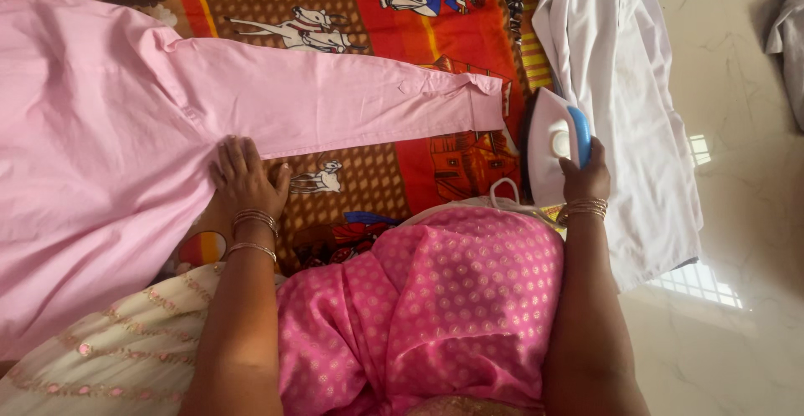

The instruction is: The person irons a pink shirt on a mat on the floor. They smooth the fabric, iron the sleeves, and then the main body of the shirt using a handheld iron.

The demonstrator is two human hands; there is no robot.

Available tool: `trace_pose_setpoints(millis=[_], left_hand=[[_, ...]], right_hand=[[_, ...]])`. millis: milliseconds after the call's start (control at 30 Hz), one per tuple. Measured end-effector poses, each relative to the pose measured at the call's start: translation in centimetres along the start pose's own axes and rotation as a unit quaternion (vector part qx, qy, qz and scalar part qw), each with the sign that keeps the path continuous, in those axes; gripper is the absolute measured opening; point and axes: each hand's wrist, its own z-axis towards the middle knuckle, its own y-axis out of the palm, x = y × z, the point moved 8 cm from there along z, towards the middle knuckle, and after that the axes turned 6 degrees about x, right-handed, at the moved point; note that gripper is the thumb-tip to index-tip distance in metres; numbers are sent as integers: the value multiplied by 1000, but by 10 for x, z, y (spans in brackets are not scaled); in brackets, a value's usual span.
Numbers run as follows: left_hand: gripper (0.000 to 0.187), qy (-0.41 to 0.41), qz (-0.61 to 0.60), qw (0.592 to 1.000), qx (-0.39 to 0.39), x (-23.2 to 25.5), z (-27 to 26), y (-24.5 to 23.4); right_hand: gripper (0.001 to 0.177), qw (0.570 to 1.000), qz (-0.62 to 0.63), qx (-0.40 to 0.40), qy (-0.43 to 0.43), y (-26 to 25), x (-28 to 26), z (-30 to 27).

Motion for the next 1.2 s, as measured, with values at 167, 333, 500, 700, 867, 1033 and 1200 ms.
trace_pose_setpoints(millis=[167, 333, 500, 700, 867, 1033, 1200], left_hand=[[76, -26, -20, 999, 24, -2, 3, 1], [24, -116, -93, 988, 39, -12, 8, 2], [18, -138, -141, 936, 293, 11, 24, -53], [12, -176, -599, 758, 188, 82, 30, -94], [12, -150, -806, 573, -12, 144, -21, -135], [16, -136, -794, 591, -37, 112, -49, -183], [39, 14, -533, 838, 120, 76, -75, -253]], right_hand=[[73, 998, -47, -43, 12, 20, -14, 15], [84, 989, -104, 38, -98, -8, -59, -4], [82, 976, -2, 24, -217, -27, -152, -54], [103, 945, 37, -108, -306, -7, -264, -140], [113, 922, -71, -226, -306, 47, -279, -179], [34, 952, 27, -198, -232, 63, -241, -155], [32, 859, 458, -230, -13, 36, -252, -174]])
